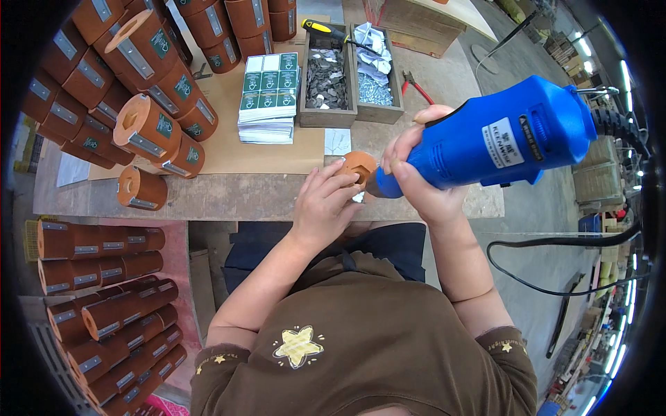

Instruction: The recorder is attaching metal plates to cylindrical wooden blocks using a power screwdriver and screws at an industrial workbench.

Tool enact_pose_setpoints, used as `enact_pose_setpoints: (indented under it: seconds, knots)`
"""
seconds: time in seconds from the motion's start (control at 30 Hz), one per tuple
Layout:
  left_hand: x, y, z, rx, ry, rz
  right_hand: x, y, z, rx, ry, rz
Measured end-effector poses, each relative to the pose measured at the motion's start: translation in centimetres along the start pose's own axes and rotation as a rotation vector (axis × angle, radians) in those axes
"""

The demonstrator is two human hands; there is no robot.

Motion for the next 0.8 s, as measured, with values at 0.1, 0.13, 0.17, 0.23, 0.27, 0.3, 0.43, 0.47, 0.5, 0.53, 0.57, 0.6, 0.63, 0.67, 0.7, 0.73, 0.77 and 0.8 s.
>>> enact_pose_setpoints:
  seconds: [0.1, 0.13, 0.17, 0.23, 0.27, 0.3, 0.43, 0.47, 0.5, 0.53, 0.57, 0.6, 0.63, 0.67, 0.7, 0.73, 0.77, 0.8]
  knots:
    - [-0.2, 0.0, -0.1, 0.033, 0.047, -0.017, 0.0, -0.2, 0.4, 0.125, -0.012, 0.028]
    - [-0.2, -0.1, -0.1, 0.039, 0.054, -0.022, 0.0, -0.2, 0.1, 0.125, -0.011, 0.027]
    - [-0.1, -0.1, -0.1, 0.045, 0.062, -0.028, 0.0, -0.1, -0.2, -0.035, 0.006, -0.021]
    - [-0.2, 0.0, 0.0, 0.047, 0.063, -0.023, -0.1, 0.1, -0.4, -0.195, 0.022, -0.068]
    - [-0.2, 0.0, 0.0, 0.050, 0.064, -0.018, -0.2, 0.2, -0.5, -0.189, 0.017, -0.067]
    - [-0.1, -0.1, 0.0, 0.050, 0.065, -0.017, -0.3, 0.3, -0.5, -0.183, 0.012, -0.065]
    - [0.3, -0.6, -0.4, 0.049, 0.034, 0.014, -0.5, 0.7, -0.2, -0.068, -0.023, -0.031]
    - [0.3, -0.6, -0.4, 0.052, 0.033, 0.012, -0.5, 0.7, -0.3, -0.041, -0.041, -0.021]
    - [0.3, -0.6, -0.4, 0.052, 0.034, 0.014, -0.5, 0.7, -0.4, -0.014, -0.059, -0.010]
    - [0.4, -0.6, -0.4, 0.054, 0.039, 0.015, -0.4, 0.7, -0.6, -0.015, -0.062, -0.011]
    - [0.4, -0.6, -0.4, 0.056, 0.043, 0.016, -0.4, 0.7, -0.8, -0.012, -0.072, -0.012]
    - [0.5, -0.7, -0.4, 0.054, 0.044, 0.018, -0.4, 0.7, -1.0, -0.009, -0.081, -0.013]
    - [0.4, -0.8, -0.5, 0.066, 0.047, 0.012, -0.4, 0.6, -1.0, -0.007, -0.081, -0.014]
    - [0.4, -0.8, -0.6, 0.078, 0.051, 0.004, -0.4, 0.4, -0.9, -0.023, -0.074, -0.013]
    - [0.4, -0.7, -0.6, 0.080, 0.051, 0.004, -0.4, 0.3, -0.8, -0.038, -0.068, -0.013]
    - [0.3, -0.7, -0.5, 0.080, 0.050, 0.009, -0.4, 0.4, -0.7, -0.038, -0.068, -0.011]
    - [0.3, -0.7, -0.4, 0.079, 0.049, 0.014, -0.3, 0.5, -0.6, 0.004, -0.080, -0.004]
    - [0.3, -0.6, -0.4, 0.078, 0.050, 0.013, -0.3, 0.6, -0.6, 0.046, -0.091, 0.004]
Point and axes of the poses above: each hand's wrist, its own x-axis away from the middle knuckle, its own z-axis out of the back of the hand, y = z × x, the point moved 4 cm from there along -x, towards the middle knuckle, and after that the axes turned 11 degrees about -z, right-handed, at the moved point
